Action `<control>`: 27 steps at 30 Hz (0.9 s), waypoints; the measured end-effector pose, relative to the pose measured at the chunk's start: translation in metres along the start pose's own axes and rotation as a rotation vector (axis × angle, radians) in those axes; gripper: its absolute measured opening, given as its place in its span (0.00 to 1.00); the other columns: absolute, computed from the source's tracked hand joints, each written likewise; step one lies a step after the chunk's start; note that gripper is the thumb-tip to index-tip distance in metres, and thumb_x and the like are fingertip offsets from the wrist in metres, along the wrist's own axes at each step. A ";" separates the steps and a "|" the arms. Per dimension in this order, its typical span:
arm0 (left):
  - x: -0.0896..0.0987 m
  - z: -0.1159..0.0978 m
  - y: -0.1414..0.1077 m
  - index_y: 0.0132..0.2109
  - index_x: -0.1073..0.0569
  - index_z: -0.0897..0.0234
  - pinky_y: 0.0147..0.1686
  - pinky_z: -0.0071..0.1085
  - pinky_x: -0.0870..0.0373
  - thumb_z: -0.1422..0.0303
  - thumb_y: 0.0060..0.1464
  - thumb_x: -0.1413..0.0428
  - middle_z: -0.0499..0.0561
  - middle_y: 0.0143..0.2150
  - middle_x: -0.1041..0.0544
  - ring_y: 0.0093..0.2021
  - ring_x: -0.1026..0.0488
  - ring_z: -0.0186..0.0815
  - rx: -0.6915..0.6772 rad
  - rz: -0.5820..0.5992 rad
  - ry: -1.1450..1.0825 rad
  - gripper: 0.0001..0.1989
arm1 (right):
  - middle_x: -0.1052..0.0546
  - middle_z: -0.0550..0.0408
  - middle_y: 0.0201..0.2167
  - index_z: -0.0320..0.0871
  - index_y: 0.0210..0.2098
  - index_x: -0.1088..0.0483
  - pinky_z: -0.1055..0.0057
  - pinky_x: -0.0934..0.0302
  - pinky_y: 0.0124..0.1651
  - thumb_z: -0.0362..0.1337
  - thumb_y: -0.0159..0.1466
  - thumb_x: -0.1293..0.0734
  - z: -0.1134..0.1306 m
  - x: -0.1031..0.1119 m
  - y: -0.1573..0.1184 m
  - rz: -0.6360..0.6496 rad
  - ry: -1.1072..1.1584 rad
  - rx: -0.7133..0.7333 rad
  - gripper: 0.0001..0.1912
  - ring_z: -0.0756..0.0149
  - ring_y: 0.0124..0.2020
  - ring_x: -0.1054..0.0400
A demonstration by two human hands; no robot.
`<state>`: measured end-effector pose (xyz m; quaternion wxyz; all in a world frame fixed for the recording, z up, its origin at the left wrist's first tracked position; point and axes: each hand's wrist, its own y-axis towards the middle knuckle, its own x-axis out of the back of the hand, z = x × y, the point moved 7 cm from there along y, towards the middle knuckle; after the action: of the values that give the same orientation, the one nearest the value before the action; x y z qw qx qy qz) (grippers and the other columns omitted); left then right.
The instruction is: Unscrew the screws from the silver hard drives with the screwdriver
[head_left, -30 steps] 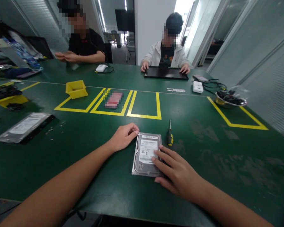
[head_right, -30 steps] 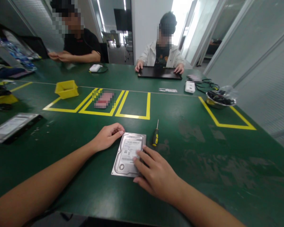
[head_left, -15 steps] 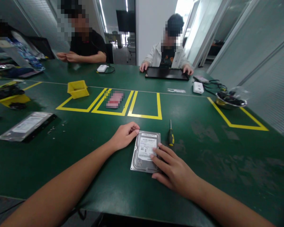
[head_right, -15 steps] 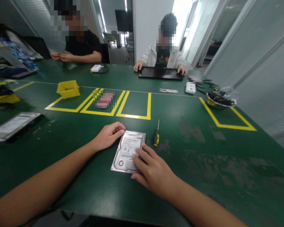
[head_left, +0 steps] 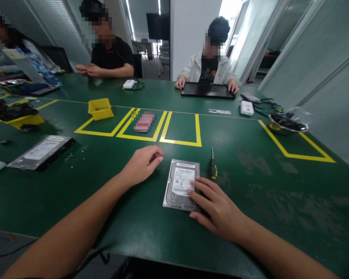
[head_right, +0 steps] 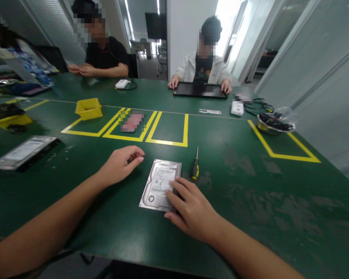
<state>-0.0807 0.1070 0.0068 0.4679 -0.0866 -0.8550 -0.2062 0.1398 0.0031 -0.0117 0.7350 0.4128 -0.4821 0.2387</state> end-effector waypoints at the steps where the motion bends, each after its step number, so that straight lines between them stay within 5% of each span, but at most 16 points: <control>1: 0.007 0.005 -0.004 0.44 0.27 0.64 0.40 0.33 0.31 0.64 0.63 0.51 0.52 0.39 0.24 0.37 0.27 0.37 0.009 0.014 0.080 0.10 | 0.31 0.37 0.60 0.37 0.59 0.33 0.46 0.37 0.62 0.43 0.65 0.34 0.000 0.000 0.000 0.004 0.000 0.000 0.25 0.46 0.65 0.42; 5: 0.033 0.048 -0.036 0.49 0.26 0.65 0.51 0.41 0.32 0.61 0.63 0.54 0.58 0.47 0.24 0.49 0.28 0.46 0.164 0.083 0.432 0.17 | 0.32 0.37 0.60 0.37 0.59 0.33 0.47 0.38 0.62 0.43 0.66 0.34 -0.001 -0.002 0.000 0.019 -0.001 -0.001 0.25 0.46 0.64 0.42; 9: 0.051 0.103 -0.090 0.65 0.39 0.84 0.65 0.48 0.44 0.51 0.61 0.57 0.75 0.66 0.40 0.67 0.43 0.58 0.419 0.128 0.707 0.39 | 0.32 0.37 0.60 0.36 0.58 0.32 0.47 0.37 0.62 0.43 0.66 0.34 -0.001 -0.001 0.001 0.010 -0.002 0.000 0.25 0.46 0.64 0.42; 14: 0.063 0.134 -0.147 0.65 0.41 0.85 0.62 0.50 0.43 0.43 0.60 0.65 0.78 0.63 0.39 0.65 0.41 0.65 0.623 0.142 0.870 0.47 | 0.31 0.36 0.59 0.35 0.57 0.32 0.47 0.37 0.62 0.41 0.66 0.34 0.002 -0.002 0.002 -0.006 -0.007 0.007 0.24 0.46 0.64 0.42; 22: 0.065 0.145 -0.142 0.55 0.34 0.79 0.53 0.50 0.34 0.42 0.61 0.69 0.74 0.53 0.29 0.56 0.31 0.60 0.705 0.235 0.728 0.42 | 0.31 0.36 0.59 0.35 0.58 0.32 0.46 0.38 0.63 0.41 0.66 0.35 0.000 -0.001 0.002 0.003 -0.004 -0.008 0.24 0.46 0.64 0.43; 27: 0.074 0.161 -0.129 0.53 0.33 0.76 0.56 0.55 0.38 0.44 0.61 0.68 0.74 0.59 0.32 0.61 0.35 0.59 0.721 0.239 0.697 0.39 | 0.31 0.37 0.59 0.35 0.57 0.32 0.47 0.38 0.63 0.42 0.65 0.34 0.001 -0.001 0.002 0.006 0.005 0.004 0.24 0.47 0.64 0.42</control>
<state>-0.2882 0.0570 -0.0435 0.7456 0.0571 -0.6491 0.1398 0.1374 0.0041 -0.0112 0.7348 0.4120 -0.4809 0.2429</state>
